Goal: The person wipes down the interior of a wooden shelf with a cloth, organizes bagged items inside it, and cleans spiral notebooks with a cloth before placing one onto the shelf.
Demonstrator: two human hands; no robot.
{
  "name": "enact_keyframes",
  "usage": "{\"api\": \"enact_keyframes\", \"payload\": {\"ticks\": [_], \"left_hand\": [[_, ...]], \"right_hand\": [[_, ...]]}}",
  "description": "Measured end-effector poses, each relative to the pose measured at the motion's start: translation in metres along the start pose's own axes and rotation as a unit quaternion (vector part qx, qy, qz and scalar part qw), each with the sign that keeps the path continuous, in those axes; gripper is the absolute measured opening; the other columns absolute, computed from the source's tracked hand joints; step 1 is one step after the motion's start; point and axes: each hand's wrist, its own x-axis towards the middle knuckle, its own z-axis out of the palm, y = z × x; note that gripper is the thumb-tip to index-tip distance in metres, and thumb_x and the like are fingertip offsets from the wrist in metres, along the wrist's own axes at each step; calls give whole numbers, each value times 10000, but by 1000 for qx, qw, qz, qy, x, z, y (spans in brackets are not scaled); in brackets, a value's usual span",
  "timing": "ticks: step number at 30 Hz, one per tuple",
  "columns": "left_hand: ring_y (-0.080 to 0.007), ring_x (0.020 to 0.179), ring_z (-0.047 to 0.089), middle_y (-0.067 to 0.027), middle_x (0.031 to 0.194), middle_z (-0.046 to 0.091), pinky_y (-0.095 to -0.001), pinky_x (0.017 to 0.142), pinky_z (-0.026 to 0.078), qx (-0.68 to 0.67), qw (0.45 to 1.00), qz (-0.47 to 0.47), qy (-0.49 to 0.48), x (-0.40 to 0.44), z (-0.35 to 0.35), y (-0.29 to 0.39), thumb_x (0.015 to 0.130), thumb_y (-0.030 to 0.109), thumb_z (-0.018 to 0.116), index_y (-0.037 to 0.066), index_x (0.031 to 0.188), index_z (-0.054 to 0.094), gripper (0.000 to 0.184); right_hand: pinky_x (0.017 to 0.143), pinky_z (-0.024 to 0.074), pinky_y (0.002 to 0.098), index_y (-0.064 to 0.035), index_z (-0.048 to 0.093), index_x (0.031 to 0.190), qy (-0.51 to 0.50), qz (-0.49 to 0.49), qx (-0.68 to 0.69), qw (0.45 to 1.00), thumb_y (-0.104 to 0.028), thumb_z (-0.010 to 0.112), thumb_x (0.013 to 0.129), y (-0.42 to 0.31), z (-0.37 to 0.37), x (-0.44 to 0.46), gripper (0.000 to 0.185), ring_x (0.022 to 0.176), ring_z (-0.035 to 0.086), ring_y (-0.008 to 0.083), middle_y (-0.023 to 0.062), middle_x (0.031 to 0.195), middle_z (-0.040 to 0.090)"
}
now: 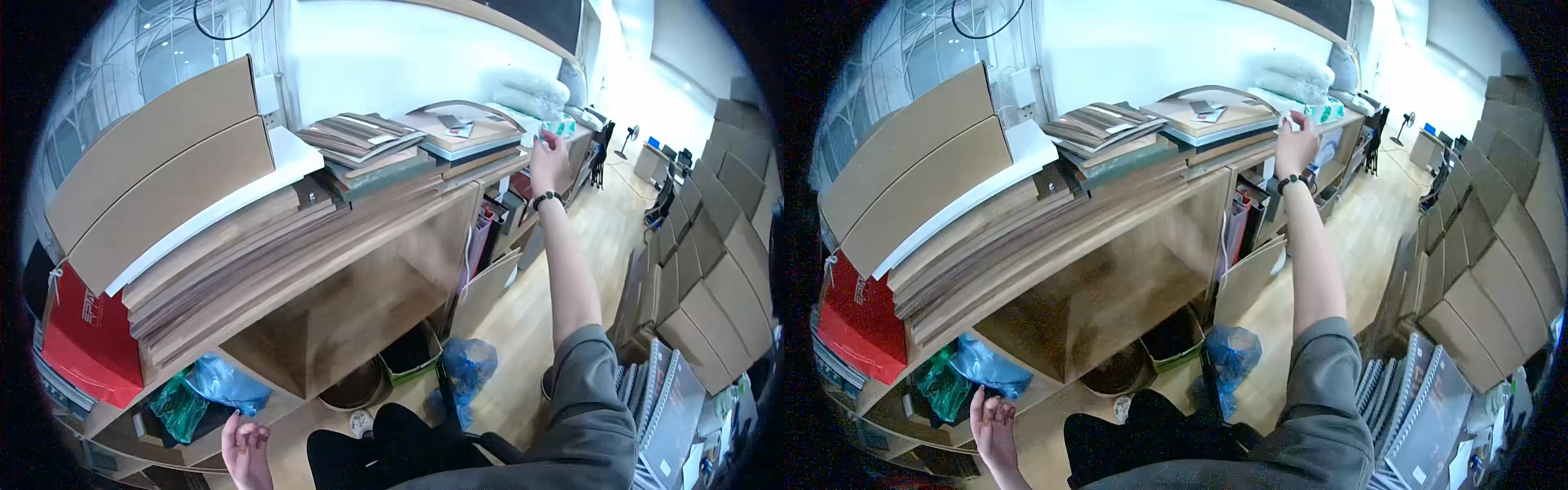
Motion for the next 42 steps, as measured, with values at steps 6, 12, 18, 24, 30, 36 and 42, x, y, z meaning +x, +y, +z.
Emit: {"api": "enact_keyframes", "payload": {"ticks": [6,12,18,24,30,36,42], "left_hand": [[-213,914,548,-93,1052,549,-345,833,447,2,993,-71,98,24,12,-31,793,203,609,5,1289,321,606],[-219,919,560,-103,1055,556,-348,831,455,-1,996,-76,43,40,31,-49,795,184,607,4,1259,359,556],[-232,927,560,-109,1050,559,-354,837,452,-1,996,-86,18,43,40,-47,789,183,611,8,1242,381,538],[-234,940,552,-99,1061,560,-359,856,433,-12,997,-78,-25,31,37,-35,795,192,606,13,1244,387,531],[-233,953,543,-85,1075,557,-364,878,410,-37,993,-74,-88,7,27,-16,791,192,614,22,1257,382,548],[-242,986,532,-91,1102,542,-379,893,400,-108,983,-80,-122,-22,11,-9,788,203,615,22,1273,367,574],[-249,1016,525,-148,1130,522,-355,907,399,-97,970,-125,-183,-47,18,5,790,215,590,-3,1273,367,575]], "right_hand": [[825,425,366,-74,633,975,-20,-87,-165,982,-274,650,727,88,63,42,319,913,573,310,155,954,625],[790,449,377,-123,653,972,-145,-31,-138,979,-321,615,756,103,91,66,296,904,592,283,131,955,632],[751,467,378,-128,678,903,-128,-56,-250,958,-314,567,786,52,58,63,246,836,612,285,126,879,644],[711,480,378,-172,690,870,-84,-83,-337,934,-313,574,762,40,-7,107,213,803,618,296,120,864,648],[624,475,359,-86,688,802,-133,-49,-383,913,-264,624,718,10,-115,164,207,690,623,250,108,742,650],[440,415,286,-53,682,729,-318,113,-264,904,-152,633,714,-46,-240,209,111,470,531,121,31,587,592],[330,234,200,-40,667,731,-403,281,-256,832,-63,604,746,-64,-281,159,69,358,344,73,-1,503,472]]}}
